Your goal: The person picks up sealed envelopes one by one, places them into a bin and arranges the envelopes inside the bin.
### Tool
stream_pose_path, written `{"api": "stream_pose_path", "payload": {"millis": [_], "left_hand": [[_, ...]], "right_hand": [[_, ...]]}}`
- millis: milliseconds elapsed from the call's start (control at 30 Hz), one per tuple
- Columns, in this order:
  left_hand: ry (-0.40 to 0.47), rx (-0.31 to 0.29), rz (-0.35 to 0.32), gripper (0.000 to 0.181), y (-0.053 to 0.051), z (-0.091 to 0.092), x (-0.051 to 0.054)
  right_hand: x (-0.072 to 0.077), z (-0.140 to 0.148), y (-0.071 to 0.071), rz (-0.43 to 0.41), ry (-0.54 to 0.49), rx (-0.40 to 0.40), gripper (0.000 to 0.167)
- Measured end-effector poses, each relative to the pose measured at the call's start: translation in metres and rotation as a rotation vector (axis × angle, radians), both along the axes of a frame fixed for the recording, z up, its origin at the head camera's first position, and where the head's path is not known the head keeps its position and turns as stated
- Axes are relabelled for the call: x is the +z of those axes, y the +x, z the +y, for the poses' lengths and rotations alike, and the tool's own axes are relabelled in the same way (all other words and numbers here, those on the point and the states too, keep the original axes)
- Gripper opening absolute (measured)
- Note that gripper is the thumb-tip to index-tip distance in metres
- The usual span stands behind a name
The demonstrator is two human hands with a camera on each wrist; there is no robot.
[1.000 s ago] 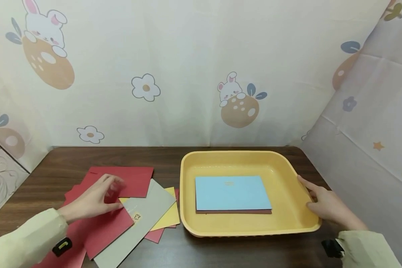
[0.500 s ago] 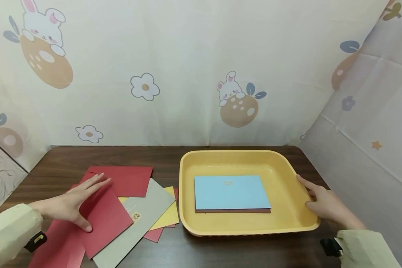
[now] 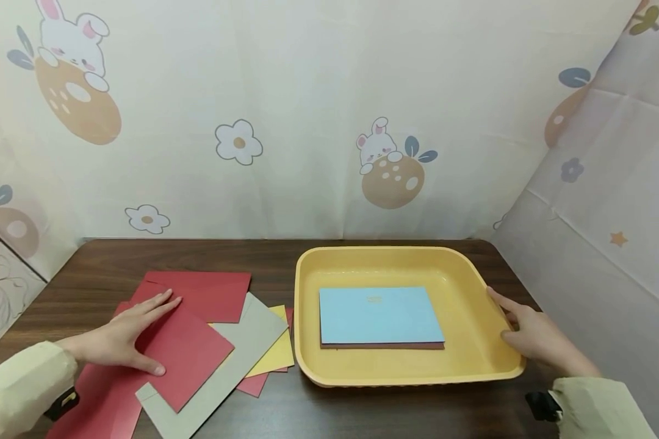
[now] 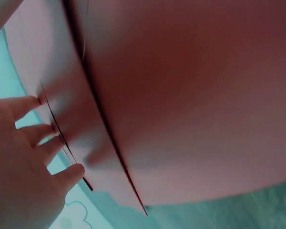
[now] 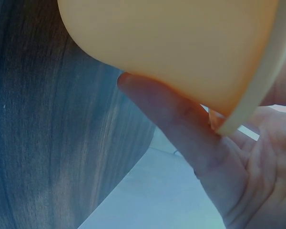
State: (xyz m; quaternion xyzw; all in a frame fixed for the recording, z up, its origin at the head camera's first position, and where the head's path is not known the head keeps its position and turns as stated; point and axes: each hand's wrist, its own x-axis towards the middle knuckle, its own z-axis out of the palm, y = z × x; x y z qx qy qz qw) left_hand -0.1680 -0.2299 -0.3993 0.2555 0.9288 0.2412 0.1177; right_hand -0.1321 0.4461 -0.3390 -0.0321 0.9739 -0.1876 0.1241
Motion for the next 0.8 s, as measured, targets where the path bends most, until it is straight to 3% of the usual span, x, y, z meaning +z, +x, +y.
{"api": "stream_pose_path", "payload": {"millis": [367, 600, 800], "left_hand": [[-0.037, 0.100, 0.095, 0.109, 0.008, 0.017, -0.008], [-0.065, 0.183, 0.088, 0.108, 0.012, 0.033, -0.009], [-0.111, 0.251, 0.085, 0.107, 0.015, 0.051, -0.006]], "right_hand": [[0.000, 0.000, -0.001, -0.002, 0.011, 0.002, 0.079], [-0.005, 0.002, 0.000, 0.044, 0.027, 0.018, 0.079], [-0.003, 0.002, 0.000, 0.033, 0.021, 0.008, 0.079]]}}
